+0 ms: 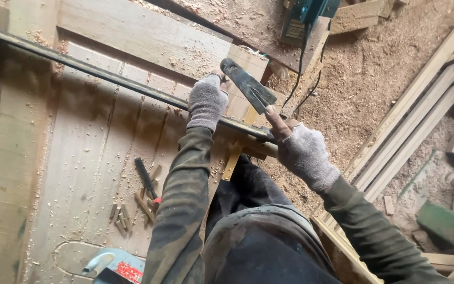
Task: Using a hammer and chisel to carve or clean out a joint in a wooden board
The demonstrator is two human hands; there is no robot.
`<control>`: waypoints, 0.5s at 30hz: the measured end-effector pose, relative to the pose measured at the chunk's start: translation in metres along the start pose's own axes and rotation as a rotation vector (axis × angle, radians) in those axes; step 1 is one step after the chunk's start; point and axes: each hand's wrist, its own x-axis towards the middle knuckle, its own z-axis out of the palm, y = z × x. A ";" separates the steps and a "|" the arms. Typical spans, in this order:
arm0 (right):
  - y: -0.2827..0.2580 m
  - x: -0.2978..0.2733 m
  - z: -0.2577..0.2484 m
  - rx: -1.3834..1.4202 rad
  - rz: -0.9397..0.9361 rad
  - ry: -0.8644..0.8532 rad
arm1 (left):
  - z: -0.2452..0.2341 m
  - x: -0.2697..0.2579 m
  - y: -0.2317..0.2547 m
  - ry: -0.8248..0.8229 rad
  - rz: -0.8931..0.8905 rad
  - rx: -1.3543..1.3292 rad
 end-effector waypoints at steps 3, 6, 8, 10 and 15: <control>-0.005 0.020 -0.002 -0.060 0.151 -0.303 | 0.005 0.003 0.001 -0.002 -0.014 0.037; 0.005 0.028 0.001 -0.066 0.245 -0.482 | 0.005 0.008 0.008 0.010 -0.021 0.051; -0.006 0.016 -0.008 -0.019 0.238 -0.460 | -0.003 -0.011 0.010 0.007 -0.023 0.064; -0.026 0.016 -0.039 0.008 0.185 -0.315 | -0.031 -0.022 0.029 0.043 0.041 0.170; -0.004 -0.019 -0.036 -0.009 0.112 -0.034 | -0.003 -0.012 -0.011 0.016 -0.108 0.288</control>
